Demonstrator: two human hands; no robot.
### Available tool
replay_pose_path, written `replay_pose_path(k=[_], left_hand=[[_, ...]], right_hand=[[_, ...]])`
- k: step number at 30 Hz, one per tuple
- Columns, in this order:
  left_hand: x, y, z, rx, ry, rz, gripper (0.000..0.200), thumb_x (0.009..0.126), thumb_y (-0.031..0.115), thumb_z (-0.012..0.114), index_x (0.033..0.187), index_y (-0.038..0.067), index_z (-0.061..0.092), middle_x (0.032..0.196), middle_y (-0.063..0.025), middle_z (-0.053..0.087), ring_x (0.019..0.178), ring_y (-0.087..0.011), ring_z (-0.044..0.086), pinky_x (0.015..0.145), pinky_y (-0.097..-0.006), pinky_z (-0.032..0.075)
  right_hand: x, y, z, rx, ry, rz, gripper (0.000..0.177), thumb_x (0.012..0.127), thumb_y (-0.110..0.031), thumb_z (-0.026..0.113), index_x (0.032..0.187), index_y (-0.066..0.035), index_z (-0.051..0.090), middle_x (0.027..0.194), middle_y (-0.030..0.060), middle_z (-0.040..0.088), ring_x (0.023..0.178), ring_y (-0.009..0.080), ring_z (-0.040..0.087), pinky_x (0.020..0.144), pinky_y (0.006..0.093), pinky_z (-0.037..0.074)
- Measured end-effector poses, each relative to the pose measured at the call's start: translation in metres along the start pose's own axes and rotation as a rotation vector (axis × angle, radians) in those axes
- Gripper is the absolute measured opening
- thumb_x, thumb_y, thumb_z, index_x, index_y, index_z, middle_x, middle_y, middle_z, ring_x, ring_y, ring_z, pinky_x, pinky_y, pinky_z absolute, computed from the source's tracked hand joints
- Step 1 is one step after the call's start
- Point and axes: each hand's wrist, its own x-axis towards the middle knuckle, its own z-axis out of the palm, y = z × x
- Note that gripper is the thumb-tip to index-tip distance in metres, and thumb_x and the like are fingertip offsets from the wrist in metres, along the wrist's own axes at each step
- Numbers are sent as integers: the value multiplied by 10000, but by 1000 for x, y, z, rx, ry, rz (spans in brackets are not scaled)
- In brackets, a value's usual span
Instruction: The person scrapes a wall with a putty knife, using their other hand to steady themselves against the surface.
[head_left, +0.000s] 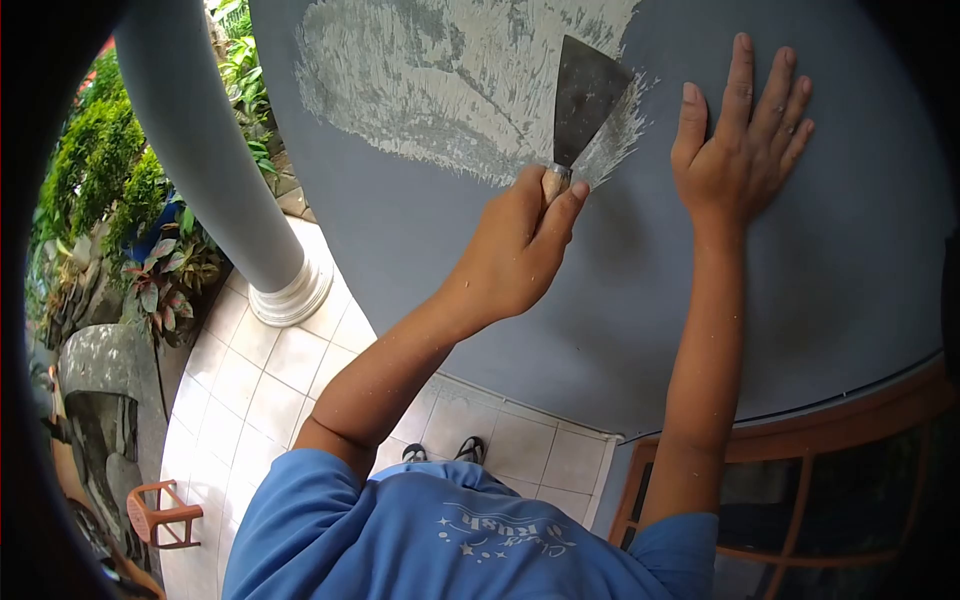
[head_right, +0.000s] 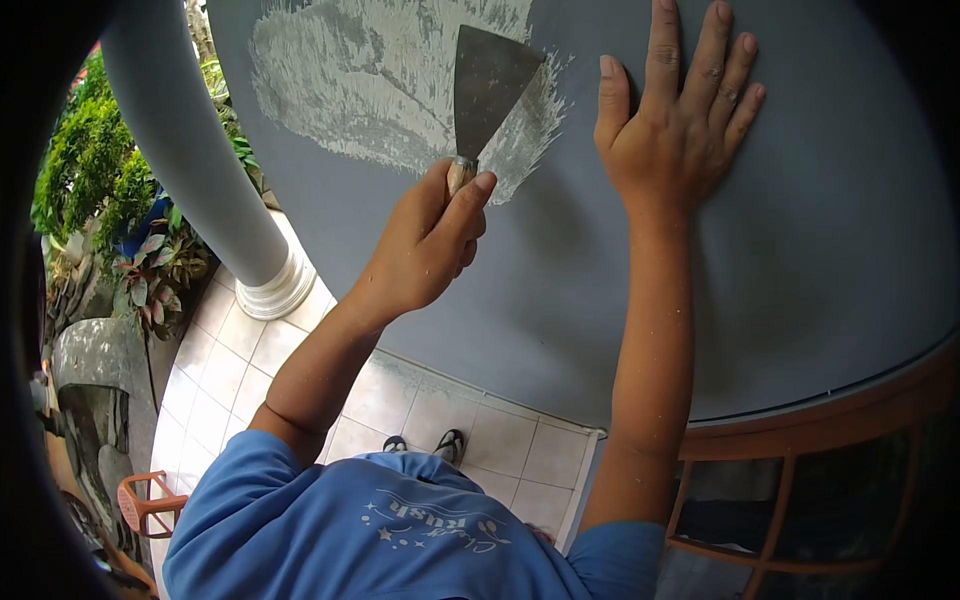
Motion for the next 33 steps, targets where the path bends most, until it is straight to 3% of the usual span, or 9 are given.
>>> replay_pose_path(k=[6,9,12,15,21,27,33], left_hand=[[-29,-37,3,-46,-43,-157,325,1002,348,474,849,66,424,621,31,422,497,-33,410,438,-208,364],[-8,-12,6,-38,-117,-99,314,1003,338,469,869,55,438,625,28,425,498,-34,412,440,-208,364],[-6,-8,9,31,-97,-34,317,1001,337,470,860,54,442,630,23,435,506,-36,411,449,-209,366],[-22,-27,6,-1,-29,-84,326,997,342,476,852,52,441,633,23,439,522,-38,413,462,-214,370],[1,-7,16,84,-10,56,304,1005,318,471,853,59,428,630,36,425,521,-27,405,450,-206,346],[-25,-31,12,-31,0,-86,323,1001,332,483,820,73,419,627,30,432,506,-31,403,441,-203,341],[0,5,13,28,-65,-3,299,1004,330,471,855,74,425,617,41,403,476,-30,371,421,-203,334]], right_hand=[[0,-2,1,-28,-7,10,569,939,-499,448,1448,-252,384,1490,134,351,1366,394,329,1072,583,276],[-2,-3,2,25,40,-29,548,935,-447,483,1434,-234,410,1492,140,351,1370,402,320,1075,581,269],[-2,0,-5,-95,-90,-34,616,884,-307,503,1444,-85,374,1530,195,264,1400,433,233,1124,558,168],[-1,-3,-6,-109,-111,3,598,890,-302,491,1434,-78,387,1519,199,282,1395,430,243,1122,557,176],[-2,-6,-7,-74,-97,-4,588,884,-281,499,1428,-83,396,1513,199,292,1393,416,257,1119,557,184],[3,-4,-11,-82,-114,21,591,878,-270,507,1429,-88,395,1513,200,292,1390,420,260,1117,557,189],[-1,-5,-9,-64,-98,9,588,876,-272,511,1424,-88,405,1511,200,295,1387,425,265,1116,558,191]])
